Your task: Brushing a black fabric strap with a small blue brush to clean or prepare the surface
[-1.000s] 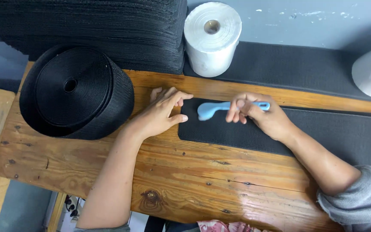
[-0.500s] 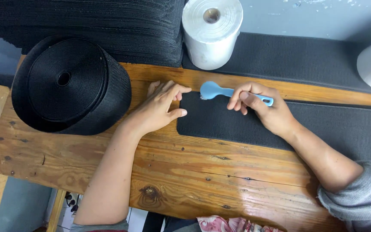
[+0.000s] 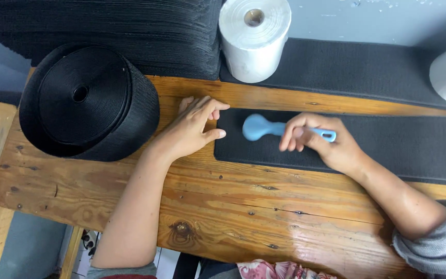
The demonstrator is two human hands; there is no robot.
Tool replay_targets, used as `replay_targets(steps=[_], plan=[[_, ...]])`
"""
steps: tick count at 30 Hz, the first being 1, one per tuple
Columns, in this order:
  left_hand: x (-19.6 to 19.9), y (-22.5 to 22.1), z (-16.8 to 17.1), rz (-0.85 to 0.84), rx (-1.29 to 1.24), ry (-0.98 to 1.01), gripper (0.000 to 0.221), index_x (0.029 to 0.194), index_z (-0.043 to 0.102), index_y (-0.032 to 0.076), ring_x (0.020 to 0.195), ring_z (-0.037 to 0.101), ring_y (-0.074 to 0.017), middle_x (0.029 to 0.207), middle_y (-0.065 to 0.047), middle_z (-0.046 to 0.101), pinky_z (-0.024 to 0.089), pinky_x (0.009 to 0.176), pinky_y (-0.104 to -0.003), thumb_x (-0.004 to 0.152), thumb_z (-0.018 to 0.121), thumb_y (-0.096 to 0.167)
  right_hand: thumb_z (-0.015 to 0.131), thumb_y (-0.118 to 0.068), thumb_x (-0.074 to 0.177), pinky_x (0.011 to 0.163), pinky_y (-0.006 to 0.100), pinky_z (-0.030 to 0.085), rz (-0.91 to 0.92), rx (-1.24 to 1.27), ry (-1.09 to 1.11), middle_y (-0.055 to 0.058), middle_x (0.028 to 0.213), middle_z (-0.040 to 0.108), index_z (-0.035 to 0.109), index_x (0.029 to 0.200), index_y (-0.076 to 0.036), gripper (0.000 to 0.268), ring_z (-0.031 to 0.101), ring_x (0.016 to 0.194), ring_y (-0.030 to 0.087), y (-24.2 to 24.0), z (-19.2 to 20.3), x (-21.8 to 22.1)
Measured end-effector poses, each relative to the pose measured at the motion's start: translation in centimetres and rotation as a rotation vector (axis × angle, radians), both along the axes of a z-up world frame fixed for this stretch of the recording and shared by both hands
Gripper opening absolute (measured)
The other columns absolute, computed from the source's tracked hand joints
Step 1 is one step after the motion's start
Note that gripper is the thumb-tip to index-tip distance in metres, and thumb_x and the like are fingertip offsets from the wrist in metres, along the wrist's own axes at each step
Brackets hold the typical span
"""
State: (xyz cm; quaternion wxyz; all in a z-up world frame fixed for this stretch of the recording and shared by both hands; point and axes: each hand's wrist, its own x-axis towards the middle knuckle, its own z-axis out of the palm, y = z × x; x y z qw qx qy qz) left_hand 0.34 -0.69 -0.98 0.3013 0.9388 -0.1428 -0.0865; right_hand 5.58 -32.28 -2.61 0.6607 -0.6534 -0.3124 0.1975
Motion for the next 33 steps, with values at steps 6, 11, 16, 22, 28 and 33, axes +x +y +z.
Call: replay_targets(steps=[6, 11, 16, 22, 28, 33], plan=[[0.0, -0.1, 0.2, -0.001, -0.001, 0.003, 0.045, 0.125, 0.056, 0.007, 0.103, 0.06, -0.0271, 0.099, -0.006, 0.056, 0.025, 0.112, -0.058, 0.088, 0.078, 0.018, 0.057, -0.014, 0.097, 0.061, 0.03, 0.055, 0.004, 0.012, -0.018, 0.014, 0.076, 0.073, 0.073, 0.093, -0.001, 0.021, 0.065, 0.066, 0.017, 0.8, 0.3, -0.5], [0.0, 0.0, 0.0, -0.005, -0.009, -0.011, 0.046, 0.126, 0.057, 0.006, 0.103, 0.06, -0.0271, 0.098, -0.007, 0.056, 0.025, 0.112, -0.059, 0.087, 0.079, 0.017, 0.054, -0.011, 0.099, 0.065, 0.03, 0.058, -0.047, 0.047, -0.004, 0.016, 0.081, 0.073, 0.071, 0.093, 0.0, 0.02, 0.068, 0.07, 0.02, 0.2, -0.5, 0.4], [0.0, -0.1, 0.0, 0.01, -0.007, -0.005, 0.047, 0.126, 0.057, 0.006, 0.102, 0.06, -0.0262, 0.098, -0.007, 0.056, 0.023, 0.113, -0.059, 0.086, 0.08, 0.017, 0.054, -0.014, 0.087, 0.05, 0.028, 0.057, 0.206, 0.078, 0.025, 0.015, 0.064, 0.076, 0.074, 0.082, -0.001, 0.025, 0.069, 0.053, 0.02, -0.2, -0.2, -0.4], [-0.1, 0.0, -0.3, 0.001, -0.018, -0.019, 0.047, 0.126, 0.057, 0.006, 0.102, 0.06, -0.0269, 0.097, -0.007, 0.056, 0.024, 0.113, -0.06, 0.086, 0.079, 0.016, 0.052, -0.012, 0.098, 0.057, 0.029, 0.053, -0.026, 0.07, -0.033, 0.017, 0.076, 0.071, 0.07, 0.095, 0.002, 0.024, 0.063, 0.064, 0.018, 0.7, -0.5, 0.7], [0.0, 0.0, 0.1, 0.012, -0.017, 0.003, 0.047, 0.125, 0.057, 0.006, 0.103, 0.06, -0.0267, 0.098, -0.007, 0.056, 0.022, 0.114, -0.06, 0.086, 0.079, 0.016, 0.052, -0.01, 0.093, 0.06, 0.03, 0.059, 0.073, 0.053, 0.039, 0.017, 0.079, 0.075, 0.072, 0.095, 0.001, 0.023, 0.07, 0.069, 0.021, 1.1, 0.2, -0.6], [0.0, 0.0, -0.1, 0.016, -0.017, 0.001, 0.048, 0.126, 0.057, 0.005, 0.103, 0.06, -0.0264, 0.098, -0.007, 0.058, 0.022, 0.114, -0.06, 0.086, 0.08, 0.017, 0.057, -0.014, 0.096, 0.059, 0.029, 0.055, 0.085, -0.022, -0.023, 0.013, 0.076, 0.072, 0.073, 0.096, -0.001, 0.021, 0.065, 0.068, 0.016, 3.1, 1.4, -0.6]])
